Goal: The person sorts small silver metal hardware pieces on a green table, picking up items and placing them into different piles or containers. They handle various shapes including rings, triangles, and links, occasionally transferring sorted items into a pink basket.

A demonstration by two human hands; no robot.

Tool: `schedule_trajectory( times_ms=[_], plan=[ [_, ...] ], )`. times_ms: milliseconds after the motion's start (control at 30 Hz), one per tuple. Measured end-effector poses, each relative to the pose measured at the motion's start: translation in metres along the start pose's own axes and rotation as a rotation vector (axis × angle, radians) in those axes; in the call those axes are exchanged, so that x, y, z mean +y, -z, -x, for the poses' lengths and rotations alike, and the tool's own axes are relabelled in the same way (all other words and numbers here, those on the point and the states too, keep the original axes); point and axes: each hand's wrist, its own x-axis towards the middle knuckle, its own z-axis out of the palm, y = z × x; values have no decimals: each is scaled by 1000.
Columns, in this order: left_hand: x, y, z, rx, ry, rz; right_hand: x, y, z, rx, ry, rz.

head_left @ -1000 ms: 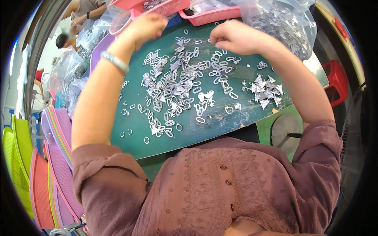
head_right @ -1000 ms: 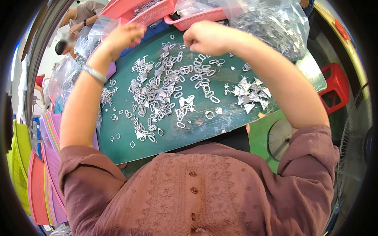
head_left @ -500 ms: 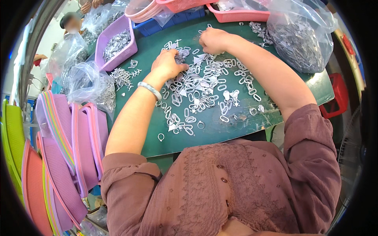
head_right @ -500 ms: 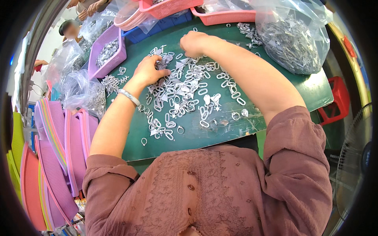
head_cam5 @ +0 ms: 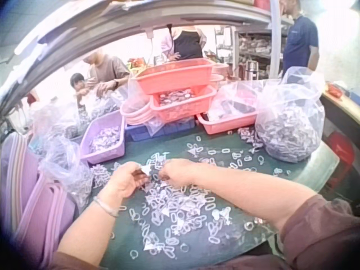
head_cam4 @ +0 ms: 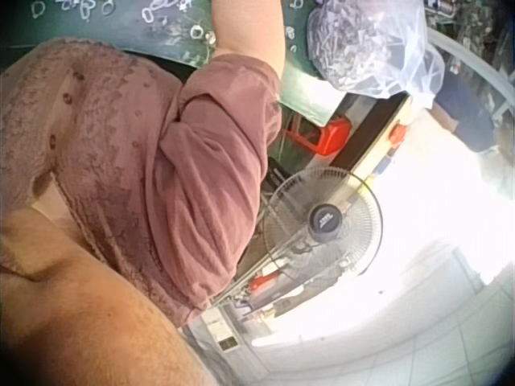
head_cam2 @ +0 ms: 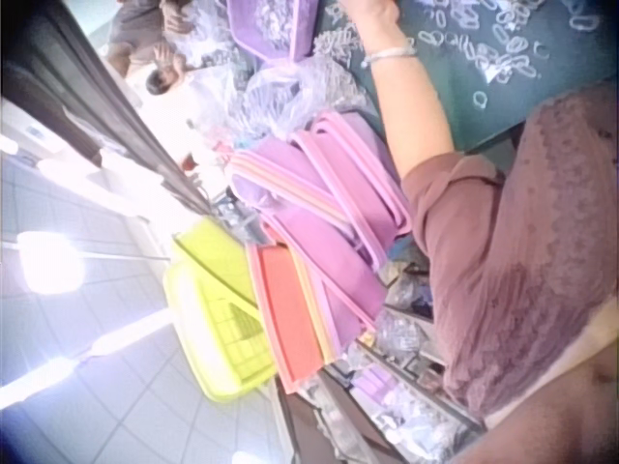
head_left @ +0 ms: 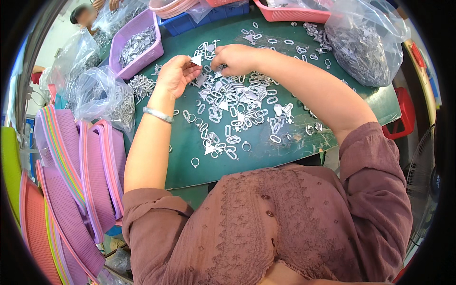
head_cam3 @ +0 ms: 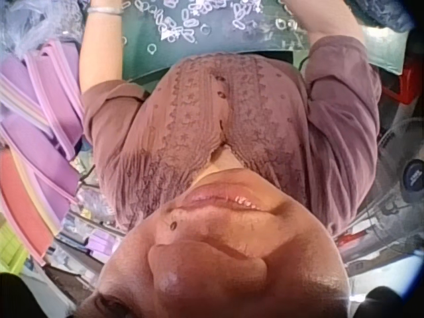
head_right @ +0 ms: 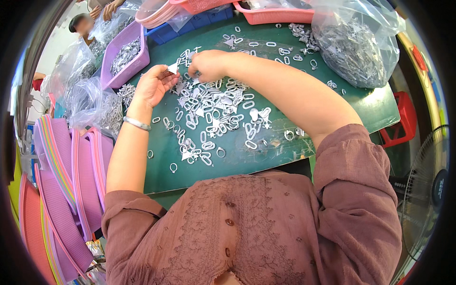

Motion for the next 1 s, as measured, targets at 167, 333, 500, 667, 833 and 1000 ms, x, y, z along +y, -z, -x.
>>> schedule_trajectory(
  times_ms=[167, 333, 500, 667, 833, 1000],
  plan=[
    [2, 5, 7, 17, 70, 224, 6, -5, -6, -41, 15, 17],
    [-6, -1, -3, -29, -81, -303, 2, 23, 1, 16, -287, -253],
    [-12, -48, -7, 93, -265, -1428, 20, 36, 18, 113, -560, -1091],
    [-14, -57, -12, 95, -188, -1486, 39, 43, 41, 52, -577, -737],
    [-20, -49, -20, 55, -164, -1376, 25, 35, 55, -86, -340, -193],
    [-16, -53, -18, 18, -89, -1374, 31, 44, 63, -273, -347, 144]
  ],
)
